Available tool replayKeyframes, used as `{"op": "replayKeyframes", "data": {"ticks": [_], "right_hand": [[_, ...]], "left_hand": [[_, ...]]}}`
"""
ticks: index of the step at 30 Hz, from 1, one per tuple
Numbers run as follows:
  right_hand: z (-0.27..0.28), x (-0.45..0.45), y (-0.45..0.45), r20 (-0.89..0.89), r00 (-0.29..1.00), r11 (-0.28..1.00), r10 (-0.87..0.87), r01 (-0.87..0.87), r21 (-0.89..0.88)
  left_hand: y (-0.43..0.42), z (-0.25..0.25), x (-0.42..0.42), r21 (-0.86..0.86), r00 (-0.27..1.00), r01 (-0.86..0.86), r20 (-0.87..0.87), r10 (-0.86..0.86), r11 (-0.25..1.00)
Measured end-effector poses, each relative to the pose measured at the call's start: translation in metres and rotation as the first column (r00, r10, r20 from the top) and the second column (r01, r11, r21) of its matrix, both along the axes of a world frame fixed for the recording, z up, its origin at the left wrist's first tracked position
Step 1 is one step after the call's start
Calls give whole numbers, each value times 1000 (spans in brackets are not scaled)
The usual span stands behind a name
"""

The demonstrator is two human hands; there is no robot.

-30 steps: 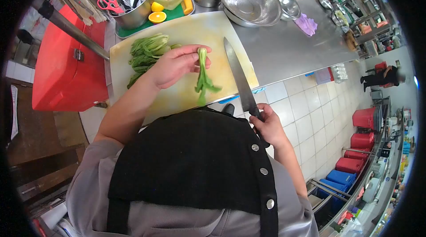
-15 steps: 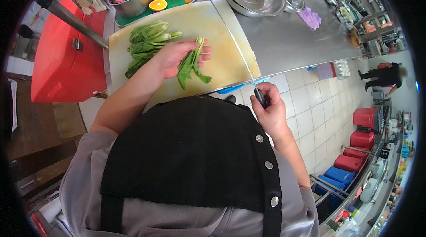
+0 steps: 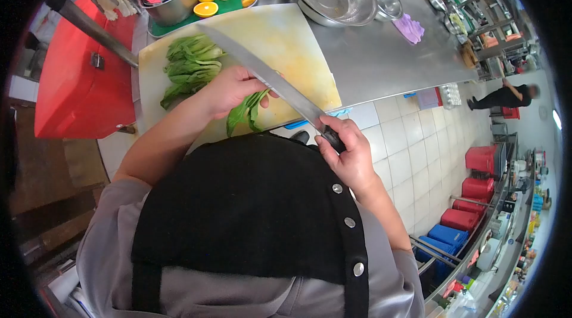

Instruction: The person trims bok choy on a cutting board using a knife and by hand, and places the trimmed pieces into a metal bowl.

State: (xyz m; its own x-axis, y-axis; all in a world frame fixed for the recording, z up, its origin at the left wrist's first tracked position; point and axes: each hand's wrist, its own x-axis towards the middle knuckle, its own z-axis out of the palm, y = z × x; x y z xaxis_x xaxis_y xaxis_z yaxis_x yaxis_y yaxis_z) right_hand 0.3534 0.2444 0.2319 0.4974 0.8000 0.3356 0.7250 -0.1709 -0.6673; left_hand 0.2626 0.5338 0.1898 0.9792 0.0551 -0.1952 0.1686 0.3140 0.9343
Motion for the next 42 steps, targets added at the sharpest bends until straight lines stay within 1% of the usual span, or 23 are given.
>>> {"op": "replayKeyframes", "data": {"ticks": [3, 6, 9, 15, 18, 24, 27, 30, 33, 34, 37, 42], "right_hand": [[12, -2, 8, 89, 995, 999, 48, -49, 18], [13, -1, 9, 135, 990, 999, 51, -51, -3], [13, -1, 9, 153, 987, 999, 49, -48, -9], [16, -2, 9, 175, 983, 998, 53, -47, -38], [18, -2, 9, 172, 984, 998, 57, -52, -34], [19, -1, 8, 163, 985, 997, 57, -49, -53], [18, -1, 8, 160, 985, 998, 57, -51, -44], [16, 1, 7, 131, 991, 999, 38, -34, -31], [6, 4, 0, 67, 998, 999, 16, -14, -29], [4, 4, 0, 42, 999, 1000, 10, -9, -30], [6, 2, 3, 55, 998, 1000, -13, 14, -7], [0, 3, 3, 53, 997, 999, -48, 47, 18]], "left_hand": [[-7, 21, -8, 145, 997, 3, 78, -14, 989], [-10, 24, -9, 191, 993, 28, 111, -50, 981], [-9, 34, -14, 293, 991, 57, 102, -91, 954], [-7, 28, -12, 322, 986, 86, 106, -126, 943], [-6, 31, -13, 379, 986, 110, 72, -147, 919], [-6, 30, -15, 363, 982, 83, 128, -138, 928], [-5, 37, -16, 373, 977, 107, 132, -167, 922], [-3, 28, -18, 261, 968, 106, 195, -160, 959], [-2, 32, -22, 105, 989, 130, 61, -137, 986], [-1, 31, -23, 128, 989, 114, 76, -125, 985], [2, 28, -23, 186, 989, 76, 113, -99, 980], [2, 24, -22, 243, 985, 70, 136, -105, 967]]}}
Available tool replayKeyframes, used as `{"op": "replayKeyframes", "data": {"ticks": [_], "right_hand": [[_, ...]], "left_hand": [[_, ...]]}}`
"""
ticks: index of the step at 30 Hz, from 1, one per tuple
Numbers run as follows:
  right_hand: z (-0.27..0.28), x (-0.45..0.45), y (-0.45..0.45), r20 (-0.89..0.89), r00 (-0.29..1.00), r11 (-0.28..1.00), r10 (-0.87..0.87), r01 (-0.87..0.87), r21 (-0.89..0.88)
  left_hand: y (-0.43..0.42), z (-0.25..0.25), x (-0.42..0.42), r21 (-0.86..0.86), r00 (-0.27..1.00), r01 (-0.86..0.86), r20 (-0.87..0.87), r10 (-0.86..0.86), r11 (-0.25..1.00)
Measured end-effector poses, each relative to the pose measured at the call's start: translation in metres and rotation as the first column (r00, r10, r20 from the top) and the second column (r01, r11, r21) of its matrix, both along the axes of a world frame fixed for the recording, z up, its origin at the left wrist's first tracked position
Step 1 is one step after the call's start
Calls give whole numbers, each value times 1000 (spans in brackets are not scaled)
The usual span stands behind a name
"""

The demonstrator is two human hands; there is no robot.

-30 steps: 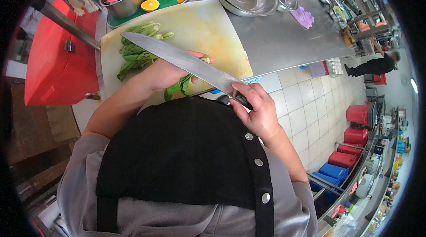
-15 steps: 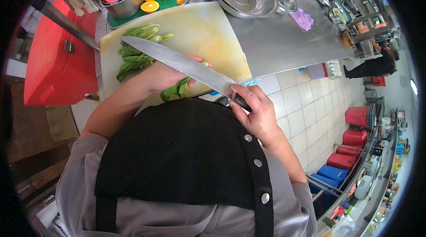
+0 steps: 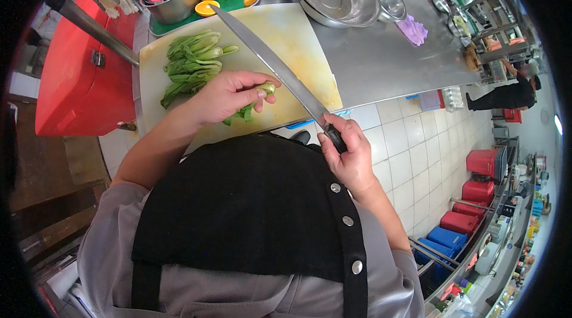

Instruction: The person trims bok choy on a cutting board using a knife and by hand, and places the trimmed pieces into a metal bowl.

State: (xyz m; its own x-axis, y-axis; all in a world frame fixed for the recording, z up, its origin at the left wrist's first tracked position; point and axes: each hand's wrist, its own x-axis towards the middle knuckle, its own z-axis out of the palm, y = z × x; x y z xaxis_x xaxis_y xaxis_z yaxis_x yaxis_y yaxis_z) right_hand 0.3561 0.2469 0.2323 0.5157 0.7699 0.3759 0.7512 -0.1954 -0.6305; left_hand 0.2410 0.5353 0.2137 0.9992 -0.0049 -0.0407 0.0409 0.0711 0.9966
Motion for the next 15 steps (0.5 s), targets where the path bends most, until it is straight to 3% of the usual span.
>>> {"op": "replayKeyframes", "data": {"ticks": [3, 6, 8, 10, 13, 15], "right_hand": [[-11, 0, -4, -44, 998, 999, -42, 42, 16], [-27, 1, -9, -152, 983, 994, -99, 105, 34], [-32, -1, -13, -222, 966, 989, -131, 141, 32], [-34, -1, -17, -261, 957, 990, -125, 136, 26], [-40, 0, -19, -328, 939, 992, -108, 126, 33], [-43, 0, -22, -418, 900, 990, -122, 140, 14]], "left_hand": [[3, 0, -2, 12, 1000, -15, 2, 15, 1000], [35, 25, 0, 322, 975, -215, 23, 219, 922], [66, 44, 0, 470, 855, -517, 322, 406, 715], [111, 61, -1, 678, 716, -694, 613, 335, 242], [135, 87, -18, 843, 774, -529, 435, 460, 93], [164, 60, -19, 895, 793, -444, 376, 479, 34]]}}
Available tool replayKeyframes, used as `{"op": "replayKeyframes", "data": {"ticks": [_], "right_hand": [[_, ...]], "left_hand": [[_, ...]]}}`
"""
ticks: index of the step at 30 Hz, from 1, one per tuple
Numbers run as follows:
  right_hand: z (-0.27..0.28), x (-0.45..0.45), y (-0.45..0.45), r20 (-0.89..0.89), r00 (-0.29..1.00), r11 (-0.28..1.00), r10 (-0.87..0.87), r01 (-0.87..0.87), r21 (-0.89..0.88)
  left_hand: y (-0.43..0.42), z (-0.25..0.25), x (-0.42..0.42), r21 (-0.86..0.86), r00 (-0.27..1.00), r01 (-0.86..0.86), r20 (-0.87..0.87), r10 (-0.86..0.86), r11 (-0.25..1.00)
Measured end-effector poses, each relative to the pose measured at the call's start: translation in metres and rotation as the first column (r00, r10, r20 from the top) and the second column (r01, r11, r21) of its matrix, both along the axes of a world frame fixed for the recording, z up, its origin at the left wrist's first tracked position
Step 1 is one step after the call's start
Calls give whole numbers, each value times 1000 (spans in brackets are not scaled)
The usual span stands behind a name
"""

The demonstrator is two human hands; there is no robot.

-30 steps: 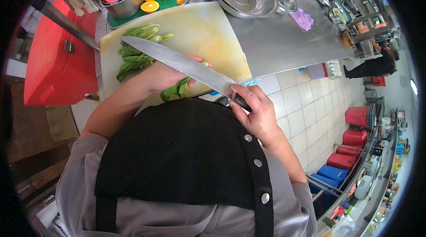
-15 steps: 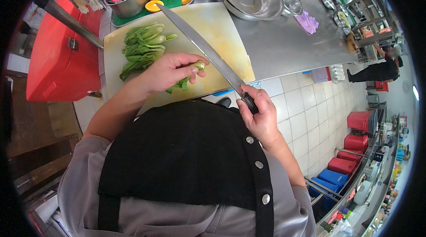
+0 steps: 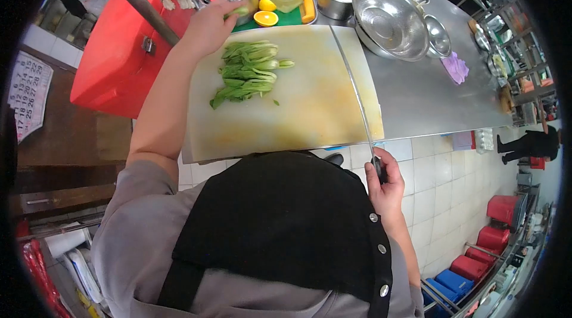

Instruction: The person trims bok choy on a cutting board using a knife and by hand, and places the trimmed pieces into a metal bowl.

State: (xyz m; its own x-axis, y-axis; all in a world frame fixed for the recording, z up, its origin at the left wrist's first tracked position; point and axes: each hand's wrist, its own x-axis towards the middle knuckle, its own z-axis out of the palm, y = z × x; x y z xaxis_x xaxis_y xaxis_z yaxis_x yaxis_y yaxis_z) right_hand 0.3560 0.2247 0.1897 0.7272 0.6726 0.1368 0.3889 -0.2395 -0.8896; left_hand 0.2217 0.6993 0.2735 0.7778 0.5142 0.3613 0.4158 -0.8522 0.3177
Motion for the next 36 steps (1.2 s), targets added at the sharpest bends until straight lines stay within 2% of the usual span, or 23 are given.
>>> {"op": "replayKeyframes", "data": {"ticks": [1, 2, 8, 11, 12, 14, 17, 20, 25, 29, 32, 33, 34, 35, 36], "right_hand": [[3, -2, 1, -84, 996, 1000, -10, 9, -3], [3, -2, 1, -79, 997, 1000, -3, 2, -6], [1, 0, 5, -44, 999, 1000, 24, -24, -4], [4, -1, 8, -67, 998, 1000, 22, -24, -20], [4, -2, 9, -70, 997, 999, 21, -23, -27], [2, -1, 12, -74, 997, 1000, 19, -21, -21], [0, -2, 16, -101, 995, 1000, 24, -26, -11], [0, -2, 19, -126, 991, 999, 39, -42, -27], [0, -3, 22, -56, 996, 997, 76, -77, -22], [0, -6, 22, -150, 988, 999, 37, -39, -10], [-5, -2, 19, -117, 993, 999, 15, -19, -28], [-5, -3, 19, -108, 994, 999, 8, -13, -48], [-3, -5, 20, -101, 995, 998, 3, -10, -67], [0, -6, 22, -150, 989, 997, -14, 1, -83], [1, -6, 24, -201, 979, 997, -19, 4, -77]], "left_hand": [[9, -9, -1, -5, 994, -39, -99, 39, 999], [15, -19, -2, -8, 978, -79, -195, 76, 997], [35, -81, -24, -97, 929, -157, -353, 114, 983], [24, -90, -42, -41, 943, -141, -309, 122, 989], [18, -91, -44, -6, 962, -158, -226, 152, 987], [-12, -60, -44, 60, 978, -200, -49, 203, 978], [-55, -52, -39, -161, 997, 69, 26, -66, 985], [-85, -74, -34, 25, 978, 184, -106, -180, 983], [-101, -79, -36, 69, 972, 209, -121, -200, 975], [-101, -82, -39, 76, 972, 227, -81, -221, 971], [-99, -74, -34, 10, 962, 246, 119, -245, 969], [-101, -69, -31, -225, 943, 294, 227, -243, 929], [-105, -64, -29, -441, 920, 349, 328, -213, 827], [-107, -59, -26, -620, 896, 406, 414, -159, 671], [-107, -52, -22, -712, 890, 438, 429, -155, 549]]}}
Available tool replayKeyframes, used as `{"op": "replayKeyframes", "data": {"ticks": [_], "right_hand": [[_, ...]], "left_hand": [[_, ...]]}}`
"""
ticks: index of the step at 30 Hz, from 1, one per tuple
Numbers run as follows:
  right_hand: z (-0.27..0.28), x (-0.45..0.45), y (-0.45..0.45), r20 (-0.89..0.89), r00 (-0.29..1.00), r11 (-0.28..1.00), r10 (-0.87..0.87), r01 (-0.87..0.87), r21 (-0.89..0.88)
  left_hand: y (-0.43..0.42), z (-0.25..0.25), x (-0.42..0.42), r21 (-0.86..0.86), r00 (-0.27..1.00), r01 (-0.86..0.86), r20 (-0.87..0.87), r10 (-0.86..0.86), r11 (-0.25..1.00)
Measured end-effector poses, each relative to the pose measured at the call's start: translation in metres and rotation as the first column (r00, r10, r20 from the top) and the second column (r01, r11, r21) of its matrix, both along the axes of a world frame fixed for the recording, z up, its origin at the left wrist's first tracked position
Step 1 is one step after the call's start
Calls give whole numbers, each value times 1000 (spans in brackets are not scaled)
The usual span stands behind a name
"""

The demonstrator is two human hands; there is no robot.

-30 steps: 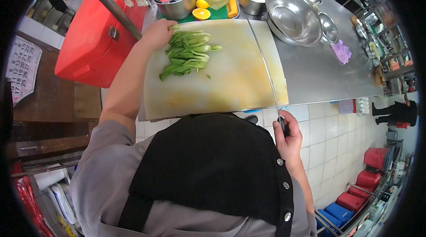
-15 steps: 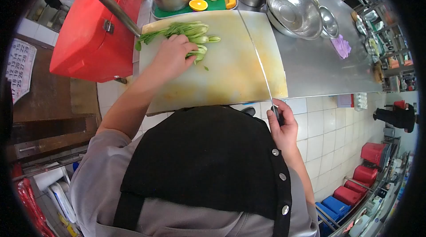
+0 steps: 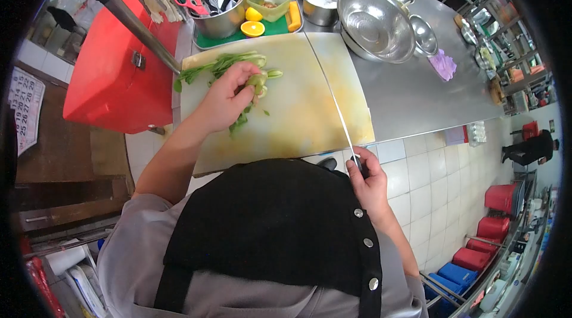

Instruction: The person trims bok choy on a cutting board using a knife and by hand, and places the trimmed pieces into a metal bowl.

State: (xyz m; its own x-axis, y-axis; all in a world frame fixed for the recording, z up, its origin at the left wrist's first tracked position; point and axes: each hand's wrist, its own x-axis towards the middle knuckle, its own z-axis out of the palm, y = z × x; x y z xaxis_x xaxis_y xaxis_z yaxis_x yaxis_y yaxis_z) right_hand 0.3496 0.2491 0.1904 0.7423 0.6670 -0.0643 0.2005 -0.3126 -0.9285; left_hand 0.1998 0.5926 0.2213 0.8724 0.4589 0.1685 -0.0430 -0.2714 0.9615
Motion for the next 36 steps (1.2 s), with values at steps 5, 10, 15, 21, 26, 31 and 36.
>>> {"op": "replayKeyframes", "data": {"ticks": [5, 10, 15, 21, 26, 31, 36], "right_hand": [[-2, 0, 1, -78, 997, 1000, -10, 10, 4], [-5, 1, -1, -84, 996, 1000, -22, 22, 3], [-1, -2, 2, -138, 990, 999, -35, 38, 17], [4, -4, 5, -170, 985, 999, -39, 44, 23], [-2, -2, 3, -143, 989, 999, -50, 52, 10], [-5, 0, 1, -36, 999, 997, -1, 3, 72], [14, 4, 9, 325, 936, 981, 135, -172, 87]], "left_hand": [[-4, 14, 11, -493, 971, 209, 0, -240, 844], [-14, 5, 27, -666, 982, 104, -49, -183, 738], [-16, -2, 34, -638, 962, 57, -169, -212, 768], [-24, -24, 42, -405, 936, 62, -294, -194, 912], [-29, -24, 51, -145, 889, 117, -426, -169, 982], [-33, -24, 51, -212, 904, 137, -371, -210, 968], [-42, -21, 46, -419, 909, 275, -181, -376, 866]]}}
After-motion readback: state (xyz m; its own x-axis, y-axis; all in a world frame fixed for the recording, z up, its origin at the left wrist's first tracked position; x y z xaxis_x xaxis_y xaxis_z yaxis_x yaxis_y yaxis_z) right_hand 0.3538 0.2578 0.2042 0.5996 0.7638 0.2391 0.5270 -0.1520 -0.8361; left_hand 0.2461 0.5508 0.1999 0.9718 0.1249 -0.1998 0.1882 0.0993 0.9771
